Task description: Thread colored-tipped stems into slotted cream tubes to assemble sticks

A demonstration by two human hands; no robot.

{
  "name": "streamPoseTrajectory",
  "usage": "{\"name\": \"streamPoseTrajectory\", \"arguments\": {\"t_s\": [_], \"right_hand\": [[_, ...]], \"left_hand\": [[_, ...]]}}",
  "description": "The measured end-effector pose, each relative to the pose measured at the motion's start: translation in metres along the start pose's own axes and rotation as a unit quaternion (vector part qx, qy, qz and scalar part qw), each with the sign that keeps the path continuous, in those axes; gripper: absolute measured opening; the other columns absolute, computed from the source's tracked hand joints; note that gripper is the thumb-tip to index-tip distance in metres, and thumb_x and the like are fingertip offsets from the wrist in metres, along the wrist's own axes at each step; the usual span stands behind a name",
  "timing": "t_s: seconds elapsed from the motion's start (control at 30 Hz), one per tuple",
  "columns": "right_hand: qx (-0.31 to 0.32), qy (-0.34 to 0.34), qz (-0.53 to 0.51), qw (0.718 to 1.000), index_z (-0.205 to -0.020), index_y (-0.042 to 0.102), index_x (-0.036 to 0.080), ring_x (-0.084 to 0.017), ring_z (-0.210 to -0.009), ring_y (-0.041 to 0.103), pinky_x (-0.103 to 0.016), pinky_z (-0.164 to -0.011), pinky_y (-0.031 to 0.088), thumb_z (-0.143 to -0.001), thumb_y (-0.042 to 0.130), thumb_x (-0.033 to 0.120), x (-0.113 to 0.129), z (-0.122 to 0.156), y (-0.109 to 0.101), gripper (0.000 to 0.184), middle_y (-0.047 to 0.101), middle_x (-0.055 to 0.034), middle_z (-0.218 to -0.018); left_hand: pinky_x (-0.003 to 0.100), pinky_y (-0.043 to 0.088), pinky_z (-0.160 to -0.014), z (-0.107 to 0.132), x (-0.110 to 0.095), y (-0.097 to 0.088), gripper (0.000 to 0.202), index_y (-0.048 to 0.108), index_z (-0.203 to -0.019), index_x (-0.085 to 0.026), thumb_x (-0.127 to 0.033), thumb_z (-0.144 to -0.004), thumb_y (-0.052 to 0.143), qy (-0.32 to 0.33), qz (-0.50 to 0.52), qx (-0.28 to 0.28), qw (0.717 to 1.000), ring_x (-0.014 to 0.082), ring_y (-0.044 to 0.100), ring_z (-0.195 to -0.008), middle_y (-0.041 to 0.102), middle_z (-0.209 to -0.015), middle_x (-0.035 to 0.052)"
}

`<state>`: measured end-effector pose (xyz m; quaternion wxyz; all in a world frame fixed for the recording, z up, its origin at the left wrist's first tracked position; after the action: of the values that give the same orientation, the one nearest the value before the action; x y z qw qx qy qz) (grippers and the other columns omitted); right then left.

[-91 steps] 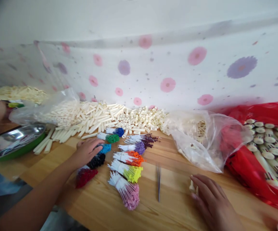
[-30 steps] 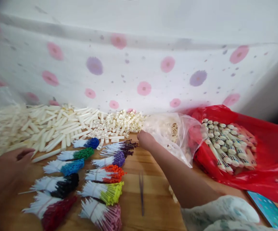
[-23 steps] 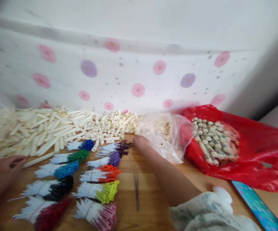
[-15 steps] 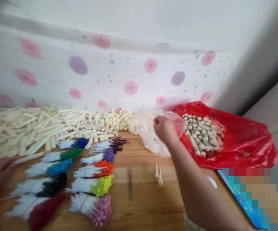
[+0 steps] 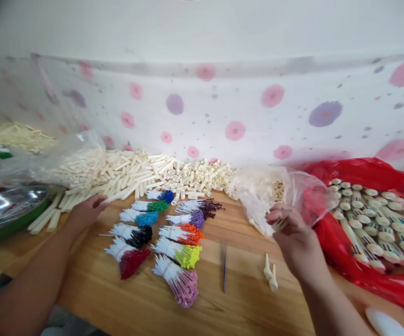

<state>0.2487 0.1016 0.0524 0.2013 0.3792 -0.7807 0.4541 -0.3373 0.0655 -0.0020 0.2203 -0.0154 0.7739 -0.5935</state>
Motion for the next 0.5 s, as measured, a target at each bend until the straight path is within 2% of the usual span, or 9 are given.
{"name": "streamPoseTrajectory", "arguments": {"t_s": [0.03,0.07,0.13,0.2,0.23,0.3,0.37,0.5], "right_hand": [[0.009,-0.005,-0.102,0.995,-0.088,0.063,0.027,-0.024,-0.107,0.059,-0.035,-0.080,0.051,-0.077,0.062,0.025,0.007,0.008,0.009,0.011,0.062,-0.0131,-0.105],[0.024,-0.003,-0.191,0.981,-0.092,0.062,0.027,-0.024,-0.099,0.062,-0.035,-0.077,0.053,-0.075,0.065,0.026,0.014,0.015,0.019,0.018,0.063,-0.0107,-0.102],[0.094,0.016,-0.287,0.953,-0.100,0.061,0.026,-0.018,-0.070,0.065,-0.032,-0.063,0.054,-0.076,0.068,0.029,0.028,0.027,0.050,0.025,0.065,-0.0056,-0.086],[0.138,0.003,-0.325,0.936,-0.101,0.061,0.025,-0.013,-0.054,0.059,-0.027,-0.050,0.050,-0.080,0.064,0.032,0.045,0.034,0.070,0.022,0.064,-0.0022,-0.075],[0.135,-0.023,-0.318,0.938,-0.101,0.062,0.024,-0.013,-0.055,0.058,-0.027,-0.051,0.049,-0.081,0.064,0.032,0.053,0.035,0.072,0.022,0.064,-0.0021,-0.076],[0.136,-0.088,-0.264,0.951,-0.100,0.064,0.024,-0.016,-0.069,0.060,-0.029,-0.062,0.049,-0.082,0.064,0.031,0.066,0.036,0.071,0.020,0.065,-0.0044,-0.083],[0.132,-0.124,-0.219,0.959,-0.100,0.066,0.023,-0.018,-0.079,0.060,-0.031,-0.069,0.048,-0.083,0.062,0.032,0.069,0.036,0.065,0.019,0.066,-0.0062,-0.088],[0.137,-0.105,-0.203,0.964,-0.101,0.066,0.022,-0.017,-0.074,0.058,-0.028,-0.065,0.046,-0.085,0.060,0.034,0.052,0.034,0.050,0.021,0.065,-0.0056,-0.085]], "left_hand": [[0.027,0.044,-0.072,0.009,-0.014,-0.011,0.041,0.054,-0.108,-0.013,-0.044,-0.087,0.037,0.000,0.014,-0.013,1.000,0.0205,0.060,-0.083,0.065,-0.095,0.0068],[0.027,0.044,-0.071,0.020,-0.032,-0.021,0.038,0.054,-0.104,-0.014,-0.044,-0.085,0.041,-0.002,0.070,-0.032,0.997,0.0202,0.059,-0.081,0.065,-0.092,0.0064],[0.027,0.044,-0.064,0.044,-0.092,-0.022,0.030,0.057,-0.093,-0.019,-0.045,-0.082,0.047,0.058,0.155,-0.010,0.986,0.0186,0.057,-0.072,0.064,-0.080,0.0035],[0.027,0.043,-0.062,0.072,-0.166,-0.005,0.021,0.059,-0.087,-0.022,-0.040,-0.079,0.052,0.150,0.180,0.047,0.971,0.0180,0.056,-0.067,0.064,-0.075,0.0012],[0.027,0.043,-0.062,0.086,-0.199,0.006,0.020,0.060,-0.088,-0.022,-0.039,-0.080,0.053,0.184,0.179,0.074,0.964,0.0179,0.057,-0.068,0.064,-0.075,0.0005],[0.027,0.044,-0.066,0.110,-0.254,0.023,0.016,0.060,-0.090,-0.022,-0.033,-0.082,0.052,0.253,0.205,0.103,0.940,0.0173,0.058,-0.072,0.066,-0.082,0.0010],[0.027,0.044,-0.067,0.121,-0.287,0.036,0.014,0.060,-0.089,-0.021,-0.030,-0.083,0.051,0.285,0.224,0.121,0.924,0.0169,0.059,-0.074,0.066,-0.082,0.0015],[0.025,0.042,-0.061,0.124,-0.316,0.046,0.008,0.057,-0.086,-0.021,-0.025,-0.083,0.050,0.292,0.245,0.161,0.910,0.0147,0.057,-0.067,0.063,-0.073,-0.0009]]}}
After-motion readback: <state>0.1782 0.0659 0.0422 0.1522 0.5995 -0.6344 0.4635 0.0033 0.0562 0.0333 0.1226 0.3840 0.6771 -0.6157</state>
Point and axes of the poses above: each hand's wrist, its own z-axis away from the middle knuckle, its own y-axis out of the palm, x = y × z, the point moved 10 cm from there along -z, towards the middle knuckle
